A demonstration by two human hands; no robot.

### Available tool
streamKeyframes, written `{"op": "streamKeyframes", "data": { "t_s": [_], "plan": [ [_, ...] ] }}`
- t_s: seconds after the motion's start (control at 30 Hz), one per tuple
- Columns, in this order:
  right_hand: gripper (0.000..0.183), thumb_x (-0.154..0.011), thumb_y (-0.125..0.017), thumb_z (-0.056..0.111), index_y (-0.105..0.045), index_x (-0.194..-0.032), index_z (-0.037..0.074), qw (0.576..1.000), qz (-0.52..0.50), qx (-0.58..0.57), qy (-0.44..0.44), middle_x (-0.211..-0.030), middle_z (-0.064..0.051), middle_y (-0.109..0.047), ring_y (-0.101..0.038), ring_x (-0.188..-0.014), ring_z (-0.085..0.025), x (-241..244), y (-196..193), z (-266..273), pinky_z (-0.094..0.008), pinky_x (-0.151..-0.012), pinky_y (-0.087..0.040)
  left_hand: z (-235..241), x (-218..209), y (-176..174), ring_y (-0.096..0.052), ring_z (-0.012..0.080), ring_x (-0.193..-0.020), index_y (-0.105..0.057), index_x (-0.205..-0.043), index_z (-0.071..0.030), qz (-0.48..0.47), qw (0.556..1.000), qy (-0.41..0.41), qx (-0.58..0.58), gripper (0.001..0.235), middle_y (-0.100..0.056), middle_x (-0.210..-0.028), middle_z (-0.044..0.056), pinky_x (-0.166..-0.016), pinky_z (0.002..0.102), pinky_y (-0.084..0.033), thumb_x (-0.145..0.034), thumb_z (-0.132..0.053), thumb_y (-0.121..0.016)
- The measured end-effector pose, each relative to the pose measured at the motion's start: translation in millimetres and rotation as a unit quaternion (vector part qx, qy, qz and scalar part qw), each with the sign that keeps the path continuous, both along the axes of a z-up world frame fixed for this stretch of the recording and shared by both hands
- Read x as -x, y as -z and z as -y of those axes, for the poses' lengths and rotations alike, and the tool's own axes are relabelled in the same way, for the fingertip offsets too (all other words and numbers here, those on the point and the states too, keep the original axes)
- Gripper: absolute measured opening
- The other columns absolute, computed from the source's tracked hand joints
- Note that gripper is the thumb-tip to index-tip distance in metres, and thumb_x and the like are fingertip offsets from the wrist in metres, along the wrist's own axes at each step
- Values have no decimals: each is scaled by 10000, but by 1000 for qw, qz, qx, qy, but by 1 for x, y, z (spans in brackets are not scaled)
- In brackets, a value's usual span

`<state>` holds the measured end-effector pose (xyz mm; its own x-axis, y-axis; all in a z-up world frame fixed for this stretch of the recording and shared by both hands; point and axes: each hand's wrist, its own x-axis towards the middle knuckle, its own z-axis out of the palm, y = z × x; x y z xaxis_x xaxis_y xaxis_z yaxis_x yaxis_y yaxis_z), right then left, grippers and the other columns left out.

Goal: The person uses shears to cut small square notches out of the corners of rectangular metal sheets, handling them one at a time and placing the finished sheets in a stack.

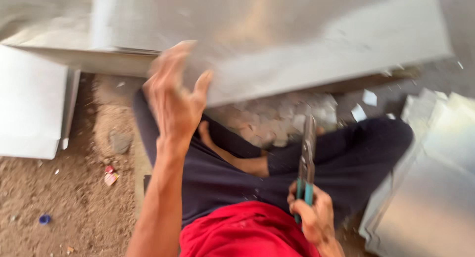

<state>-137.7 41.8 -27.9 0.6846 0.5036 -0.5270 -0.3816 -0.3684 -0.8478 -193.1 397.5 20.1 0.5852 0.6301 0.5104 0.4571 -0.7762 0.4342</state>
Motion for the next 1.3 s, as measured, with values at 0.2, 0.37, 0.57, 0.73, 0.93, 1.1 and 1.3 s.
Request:
{"op": "streamKeyframes", "data": {
  "t_s": [0.2,0.37,0.57,0.73,0.93,1.1,1.3],
  "plan": [
    [150,-684,-543,19,-640,-793,-18,992,-23,81,-94,-664,-87,-651,-589,-550,-155,8,-2,-32,-314,-495,-461,6,52,-9,-699,188,-677,-758,-1052,31,186,784,-5,592,250,-777,-875,103,-555,344,-538,-885,-151,-792],
    [190,-755,-533,103,-647,-842,-21,947,84,188,-248,-654,-100,-653,-636,-621,-195,7,-18,-55,-337,-607,-528,38,38,15,-715,106,-751,-749,-1067,53,304,693,83,649,214,-769,-907,77,-657,261,-608,-924,-106,-753],
    [631,-614,-482,127,-578,-1219,-24,946,-104,109,-287,-1169,-143,-661,-681,-1047,-233,5,-46,-89,-365,-869,-585,57,44,55,-753,147,-819,-728,-1116,59,347,606,51,714,235,-779,-948,93,-732,257,-600,-933,-87,-743],
    [722,-615,-475,102,-528,-1329,12,941,-117,144,-282,-1131,-185,-632,-650,-929,-286,3,-38,-120,-373,-807,-548,58,44,66,-758,153,-870,-714,-1135,72,373,574,63,726,228,-783,-986,117,-809,264,-615,-984,-98,-713],
    [699,-615,-487,101,-497,-1310,26,923,-45,193,-329,-1095,-159,-643,-667,-888,-263,-3,-39,-139,-372,-806,-574,56,42,62,-755,153,-874,-707,-1138,93,361,566,38,740,220,-777,-980,140,-811,286,-640,-974,-53,-703],
    [626,-639,-493,81,-542,-1261,23,917,-33,208,-339,-1017,-144,-659,-609,-822,-212,-9,-45,-146,-342,-769,-538,52,42,62,-764,155,-878,-712,-1143,93,347,587,41,730,222,-781,-976,147,-807,292,-652,-975,-52,-707],
    [271,-683,-526,50,-634,-928,9,906,49,241,-346,-691,-63,-628,-551,-589,-150,-14,-36,-143,-326,-554,-468,47,42,59,-759,135,-862,-711,-1107,68,346,570,48,744,186,-778,-941,104,-791,271,-645,-966,-53,-696]
  ]
}}
